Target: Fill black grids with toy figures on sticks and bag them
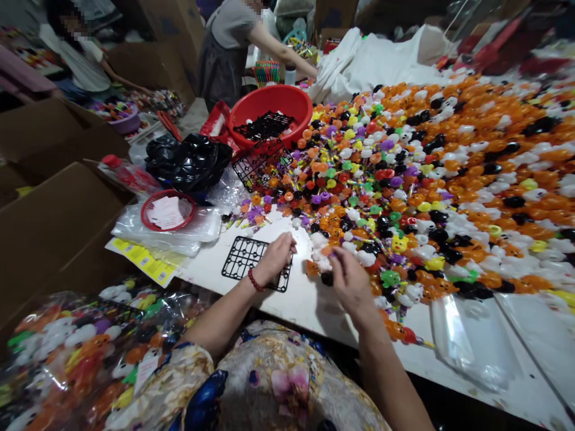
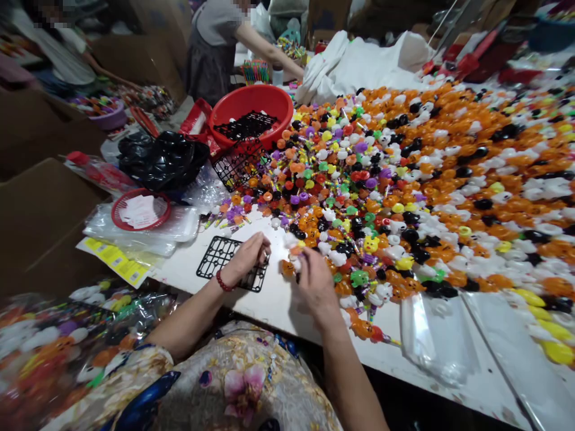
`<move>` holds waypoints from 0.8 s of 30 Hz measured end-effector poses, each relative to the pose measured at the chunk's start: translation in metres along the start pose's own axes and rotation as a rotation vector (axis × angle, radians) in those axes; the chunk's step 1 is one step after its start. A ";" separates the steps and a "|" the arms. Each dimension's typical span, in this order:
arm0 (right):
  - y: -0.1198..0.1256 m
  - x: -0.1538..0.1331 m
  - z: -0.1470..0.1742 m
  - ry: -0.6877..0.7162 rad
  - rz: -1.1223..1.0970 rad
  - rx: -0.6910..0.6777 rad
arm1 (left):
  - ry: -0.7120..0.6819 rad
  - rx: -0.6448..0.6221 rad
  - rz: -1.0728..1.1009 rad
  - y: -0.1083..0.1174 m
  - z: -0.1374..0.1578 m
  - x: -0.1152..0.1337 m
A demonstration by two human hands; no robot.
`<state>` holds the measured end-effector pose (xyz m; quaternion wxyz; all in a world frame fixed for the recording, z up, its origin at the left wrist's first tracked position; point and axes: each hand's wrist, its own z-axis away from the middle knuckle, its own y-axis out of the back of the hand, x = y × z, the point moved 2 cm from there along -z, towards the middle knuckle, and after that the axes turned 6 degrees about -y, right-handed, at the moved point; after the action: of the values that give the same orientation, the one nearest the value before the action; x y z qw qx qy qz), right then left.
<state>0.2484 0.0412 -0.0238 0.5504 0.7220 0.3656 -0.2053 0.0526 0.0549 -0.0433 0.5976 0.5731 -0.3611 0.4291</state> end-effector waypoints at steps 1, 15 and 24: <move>0.012 0.007 -0.007 -0.003 0.068 0.087 | -0.013 0.070 -0.036 0.012 -0.006 -0.001; -0.048 -0.006 0.008 0.299 0.387 0.046 | 0.036 0.062 -1.120 0.045 -0.082 -0.015; -0.061 -0.005 0.006 0.219 0.256 -0.118 | 0.091 0.120 -0.987 0.047 -0.086 -0.021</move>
<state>0.1999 0.0416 -0.0614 0.5705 0.7470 0.3399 -0.0319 -0.0038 0.1375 -0.0525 0.7106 0.6896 0.0047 0.1396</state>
